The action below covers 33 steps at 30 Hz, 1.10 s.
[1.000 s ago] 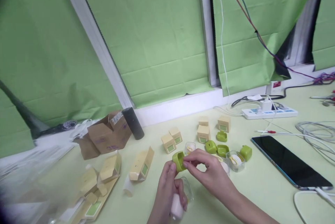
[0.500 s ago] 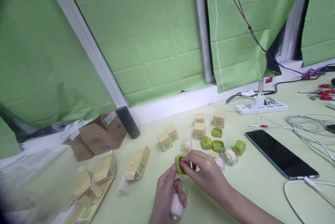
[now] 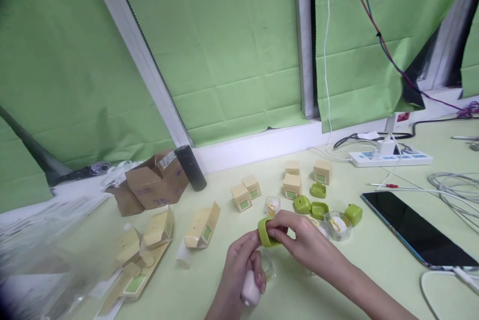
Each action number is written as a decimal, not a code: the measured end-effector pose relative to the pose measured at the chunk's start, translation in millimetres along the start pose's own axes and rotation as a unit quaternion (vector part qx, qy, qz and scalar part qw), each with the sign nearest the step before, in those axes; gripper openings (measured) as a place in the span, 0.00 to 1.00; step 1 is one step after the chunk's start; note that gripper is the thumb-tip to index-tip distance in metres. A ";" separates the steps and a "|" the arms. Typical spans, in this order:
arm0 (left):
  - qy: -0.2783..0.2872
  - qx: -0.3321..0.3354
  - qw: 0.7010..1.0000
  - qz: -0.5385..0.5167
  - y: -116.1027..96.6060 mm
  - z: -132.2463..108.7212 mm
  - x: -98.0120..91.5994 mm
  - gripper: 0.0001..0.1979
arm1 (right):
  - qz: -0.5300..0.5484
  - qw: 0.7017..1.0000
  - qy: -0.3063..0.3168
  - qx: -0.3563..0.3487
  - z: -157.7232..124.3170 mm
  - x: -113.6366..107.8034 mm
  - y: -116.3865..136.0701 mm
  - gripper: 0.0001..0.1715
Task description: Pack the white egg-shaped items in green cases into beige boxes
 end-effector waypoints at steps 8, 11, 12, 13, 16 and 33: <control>0.038 -0.010 0.996 0.074 0.2 5.9 -6.8 0.20 | -0.041 0.999 0.011 -0.008 -5.4 4.5 3.2 0.12; 0.054 -0.023 0.993 0.098 -2.3 5.8 -7.0 0.20 | -0.050 0.998 0.008 -0.024 -6.2 4.9 5.5 0.13; 0.061 -0.027 0.992 0.103 -3.1 5.8 -7.2 0.20 | -0.043 0.999 0.008 -0.030 -6.3 3.5 6.9 0.13; 0.067 -0.027 0.992 0.104 -3.7 5.9 -7.6 0.19 | -0.030 0.999 0.013 -0.034 -6.6 1.5 8.3 0.13; 0.074 -0.025 0.993 0.083 -4.6 6.5 -9.5 0.18 | 0.018 0.999 0.017 -0.029 -8.7 -6.0 11.7 0.11; 0.024 -0.039 0.998 -0.053 -4.5 5.5 -5.5 0.12 | 0.169 0.985 -0.006 -0.028 -20.9 7.7 14.9 0.22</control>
Point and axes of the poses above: each hand's wrist, its own z-axis towards the middle knuckle, its own x-axis out of the palm, y = z × x, the point moved 1 cm from there along z, towards the middle knuckle, and after that the axes turned 6 degrees about -z, right-handed, at the moved point
